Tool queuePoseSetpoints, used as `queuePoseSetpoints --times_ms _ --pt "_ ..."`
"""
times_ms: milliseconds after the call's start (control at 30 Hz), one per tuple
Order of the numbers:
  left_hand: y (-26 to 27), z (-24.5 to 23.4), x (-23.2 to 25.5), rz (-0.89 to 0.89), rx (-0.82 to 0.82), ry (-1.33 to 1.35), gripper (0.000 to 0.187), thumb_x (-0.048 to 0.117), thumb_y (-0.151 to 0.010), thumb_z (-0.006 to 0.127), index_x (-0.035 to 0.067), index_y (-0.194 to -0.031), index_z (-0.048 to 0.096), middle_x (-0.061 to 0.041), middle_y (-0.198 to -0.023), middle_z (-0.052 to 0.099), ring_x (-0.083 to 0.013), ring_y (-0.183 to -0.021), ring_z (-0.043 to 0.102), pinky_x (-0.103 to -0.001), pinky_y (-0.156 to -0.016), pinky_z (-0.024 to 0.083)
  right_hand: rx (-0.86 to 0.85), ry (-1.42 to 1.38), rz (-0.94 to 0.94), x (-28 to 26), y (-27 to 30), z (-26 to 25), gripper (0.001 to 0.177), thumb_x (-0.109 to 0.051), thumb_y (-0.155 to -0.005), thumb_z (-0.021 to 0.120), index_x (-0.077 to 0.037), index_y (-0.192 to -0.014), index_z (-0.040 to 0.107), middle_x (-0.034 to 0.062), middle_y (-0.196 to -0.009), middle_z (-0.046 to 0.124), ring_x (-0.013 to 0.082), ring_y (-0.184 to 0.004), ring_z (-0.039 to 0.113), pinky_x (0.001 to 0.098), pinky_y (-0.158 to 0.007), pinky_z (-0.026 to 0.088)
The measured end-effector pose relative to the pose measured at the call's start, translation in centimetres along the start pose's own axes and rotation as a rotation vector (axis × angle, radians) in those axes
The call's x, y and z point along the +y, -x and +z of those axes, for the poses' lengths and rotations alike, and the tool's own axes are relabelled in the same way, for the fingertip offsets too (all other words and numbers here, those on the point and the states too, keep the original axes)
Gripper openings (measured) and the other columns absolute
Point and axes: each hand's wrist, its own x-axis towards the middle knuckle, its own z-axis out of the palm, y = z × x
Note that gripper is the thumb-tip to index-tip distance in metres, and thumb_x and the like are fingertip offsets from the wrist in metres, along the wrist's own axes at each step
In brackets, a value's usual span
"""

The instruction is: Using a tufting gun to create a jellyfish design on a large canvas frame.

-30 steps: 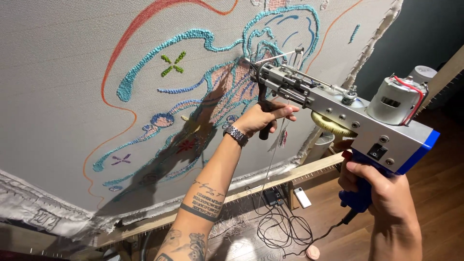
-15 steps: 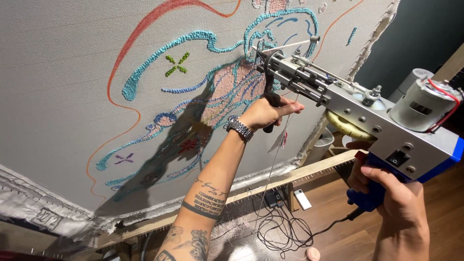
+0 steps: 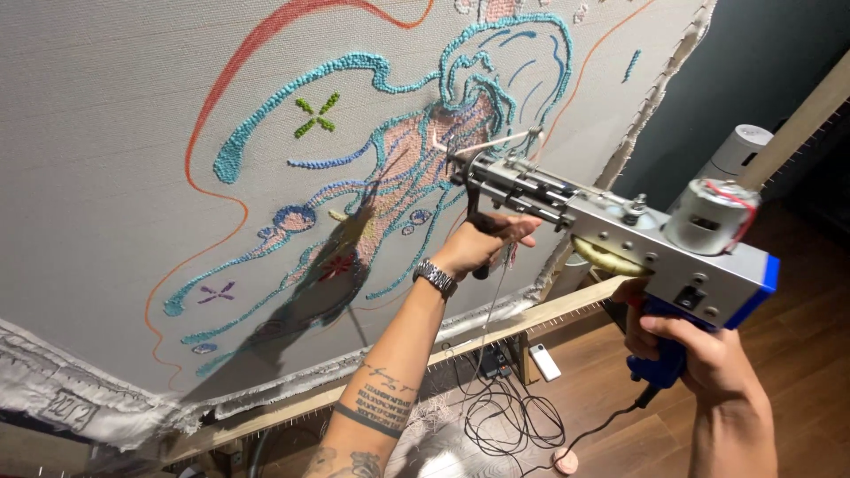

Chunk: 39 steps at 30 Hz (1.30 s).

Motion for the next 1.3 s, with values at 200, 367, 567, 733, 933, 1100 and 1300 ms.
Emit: queuePoseSetpoints --times_ms 200,367,567,733,933,1100,1300 --pt "1.0 0.2 -1.0 -0.143 0.024 0.112 0.048 0.051 -0.073 0.056 0.017 -0.104 0.069 -0.004 -0.083 0.069 -0.0036 -0.045 0.033 -0.018 -0.041 0.025 0.124 -0.056 0.169 1.9 0.3 -1.0 0.014 -0.002 -0.065 0.059 0.002 -0.078 0.055 0.0085 -0.055 0.049 0.0178 -0.041 0.044 0.0292 -0.038 0.035" --pt "1.6 0.5 -3.5 -0.214 0.03 0.125 0.034 0.042 -0.079 0.057 0.019 -0.101 0.069 0.0 -0.083 0.07 -0.0025 -0.042 0.032 -0.016 -0.042 0.026 0.162 -0.068 0.271 3.4 0.6 -1.6 0.029 0.003 -0.063 0.057 0.01 -0.091 0.056 0.0142 -0.058 0.05 0.0196 -0.043 0.04 0.0321 -0.038 0.034" --pt "2.1 0.3 -3.9 -0.2 0.043 0.143 0.033 0.04 -0.079 0.059 0.014 -0.098 0.07 0.001 -0.082 0.07 -0.0017 -0.041 0.03 -0.016 -0.04 0.025 0.132 -0.099 0.28 3.5 0.6 -0.8 0.035 0.003 -0.063 0.055 0.013 -0.097 0.057 0.0183 -0.069 0.055 0.0194 -0.044 0.04 0.0314 -0.04 0.033" --pt "1.9 0.1 -3.6 -0.17 0.035 0.133 0.038 0.045 -0.077 0.059 0.018 -0.101 0.069 0.002 -0.081 0.069 -0.0025 -0.041 0.028 -0.017 -0.04 0.022 0.098 -0.109 0.237 4.0 0.8 -1.4 0.033 0.001 -0.063 0.058 0.011 -0.094 0.057 0.0129 -0.057 0.051 0.0191 -0.042 0.042 0.0327 -0.039 0.034" --pt "2.1 0.4 -2.7 -0.188 0.052 0.124 0.048 0.049 -0.073 0.058 0.015 -0.105 0.069 0.003 -0.081 0.068 -0.0022 -0.043 0.029 -0.016 -0.042 0.022 0.035 -0.119 0.156 4.3 1.3 -2.1 0.015 0.006 -0.066 0.055 0.002 -0.081 0.054 0.0116 -0.054 0.049 0.0188 -0.044 0.041 0.0308 -0.039 0.036" --pt "2.1 0.4 -2.6 -0.183 0.034 0.113 0.043 0.046 -0.075 0.057 0.016 -0.105 0.068 0.003 -0.082 0.069 -0.0024 -0.043 0.03 -0.016 -0.042 0.025 0.058 -0.053 0.145 3.9 1.3 -1.9 0.016 0.003 -0.065 0.058 0.005 -0.081 0.058 0.01 -0.051 0.05 0.0188 -0.04 0.043 0.0315 -0.037 0.035" --pt "2.4 0.5 -2.2 -0.194 0.041 0.078 0.045 0.049 -0.075 0.056 0.017 -0.104 0.069 0.003 -0.083 0.069 -0.003 -0.043 0.032 -0.017 -0.041 0.026 0.063 -0.059 0.156 4.1 1.3 -2.2 0.022 0.0 -0.064 0.061 0.007 -0.084 0.059 0.013 -0.058 0.056 0.019 -0.04 0.046 0.0317 -0.036 0.036"
